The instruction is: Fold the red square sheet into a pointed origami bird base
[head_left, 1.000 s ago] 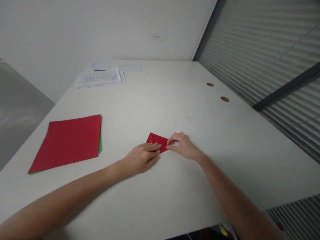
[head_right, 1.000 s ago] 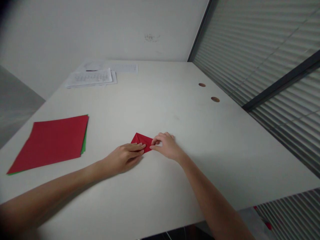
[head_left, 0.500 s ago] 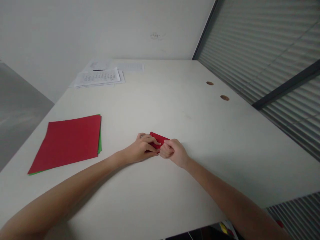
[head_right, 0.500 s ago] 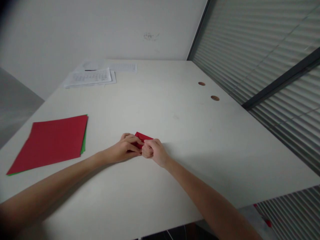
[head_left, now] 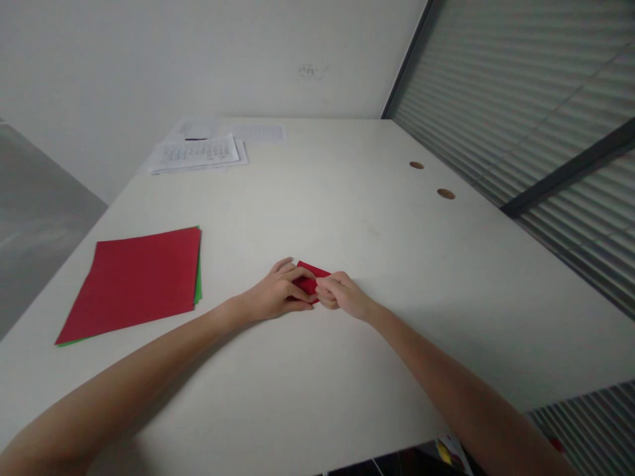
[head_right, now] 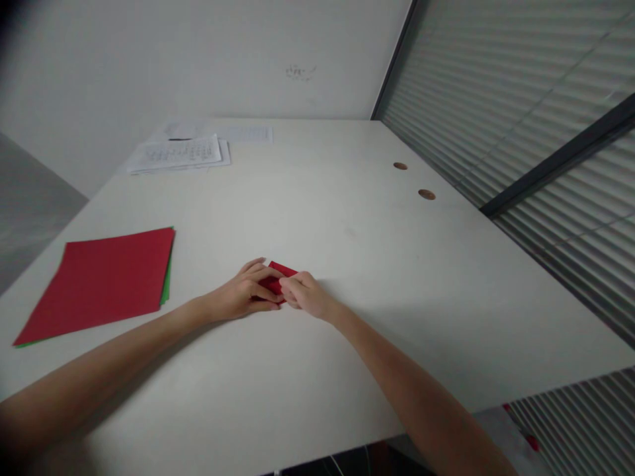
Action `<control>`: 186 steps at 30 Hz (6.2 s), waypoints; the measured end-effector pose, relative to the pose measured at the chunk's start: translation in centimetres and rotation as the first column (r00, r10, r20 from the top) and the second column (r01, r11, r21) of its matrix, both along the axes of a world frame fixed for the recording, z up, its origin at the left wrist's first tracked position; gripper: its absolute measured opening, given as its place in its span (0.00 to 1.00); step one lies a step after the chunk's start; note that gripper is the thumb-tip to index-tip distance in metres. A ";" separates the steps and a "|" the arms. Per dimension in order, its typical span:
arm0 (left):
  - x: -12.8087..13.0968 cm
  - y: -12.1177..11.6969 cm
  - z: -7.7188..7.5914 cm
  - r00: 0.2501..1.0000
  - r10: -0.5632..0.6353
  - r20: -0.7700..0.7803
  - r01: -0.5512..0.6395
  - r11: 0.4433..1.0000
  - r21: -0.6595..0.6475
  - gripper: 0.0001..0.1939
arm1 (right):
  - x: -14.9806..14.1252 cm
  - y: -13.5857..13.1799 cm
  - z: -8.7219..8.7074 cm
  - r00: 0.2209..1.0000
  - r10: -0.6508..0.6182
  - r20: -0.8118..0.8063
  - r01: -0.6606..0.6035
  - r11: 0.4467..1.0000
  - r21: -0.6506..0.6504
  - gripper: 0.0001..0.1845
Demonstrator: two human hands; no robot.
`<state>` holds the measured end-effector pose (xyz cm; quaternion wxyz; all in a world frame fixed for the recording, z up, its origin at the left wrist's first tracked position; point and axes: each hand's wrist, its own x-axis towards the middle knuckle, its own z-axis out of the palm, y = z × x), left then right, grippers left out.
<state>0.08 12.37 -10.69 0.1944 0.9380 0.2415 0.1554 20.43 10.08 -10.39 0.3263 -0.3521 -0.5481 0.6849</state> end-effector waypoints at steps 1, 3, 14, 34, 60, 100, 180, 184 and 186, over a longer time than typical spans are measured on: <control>0.0 0.1 0.0 1.000 0.000 0.000 0.000 1.000 -0.004 0.09 | 0.1 0.1 0.0 0.998 -0.003 -0.064 0.003 1.000 -0.013 0.26; 0.0 0.2 -0.1 1.000 -0.002 0.008 0.003 1.000 -0.003 0.09 | 0.0 0.1 0.0 0.990 -0.031 -0.138 0.029 0.999 -0.015 0.27; -0.2 0.3 -0.2 0.999 0.030 0.038 -0.033 0.998 0.062 0.11 | 0.1 0.5 -0.1 1.000 -0.023 -0.003 0.023 0.999 0.023 0.25; -0.4 0.4 0.0 1.000 0.001 -0.018 0.000 1.000 0.029 0.12 | 1.0 0.6 1.0 0.974 -0.096 -0.207 0.101 0.995 0.011 0.25; -0.4 -0.2 0.1 0.991 -0.090 0.102 0.076 0.988 0.136 0.11 | 2.8 0.8 1.3 0.889 -0.201 0.413 -0.198 0.645 0.739 0.15; 0.0 0.3 -0.5 0.945 0.320 -0.067 -0.277 0.892 0.357 0.12 | 3.1 -1.0 1.7 0.604 -0.358 0.712 -0.486 0.542 0.686 0.10; -0.2 0.3 -0.1 0.916 0.399 0.049 -0.398 0.883 0.248 0.13 | 2.1 0.4 0.0 0.611 -0.426 0.667 -0.448 0.509 0.735 0.13; 0.0 0.0 0.2 0.935 0.355 0.007 -0.344 0.900 0.268 0.19 | 2.1 0.3 0.0 0.626 -0.424 0.654 -0.408 0.537 0.738 0.15; 0.1 -0.1 0.3 0.936 0.351 -0.008 -0.337 0.903 0.266 0.21 | 2.0 0.2 -0.1 0.626 -0.427 0.653 -0.390 0.554 0.736 0.18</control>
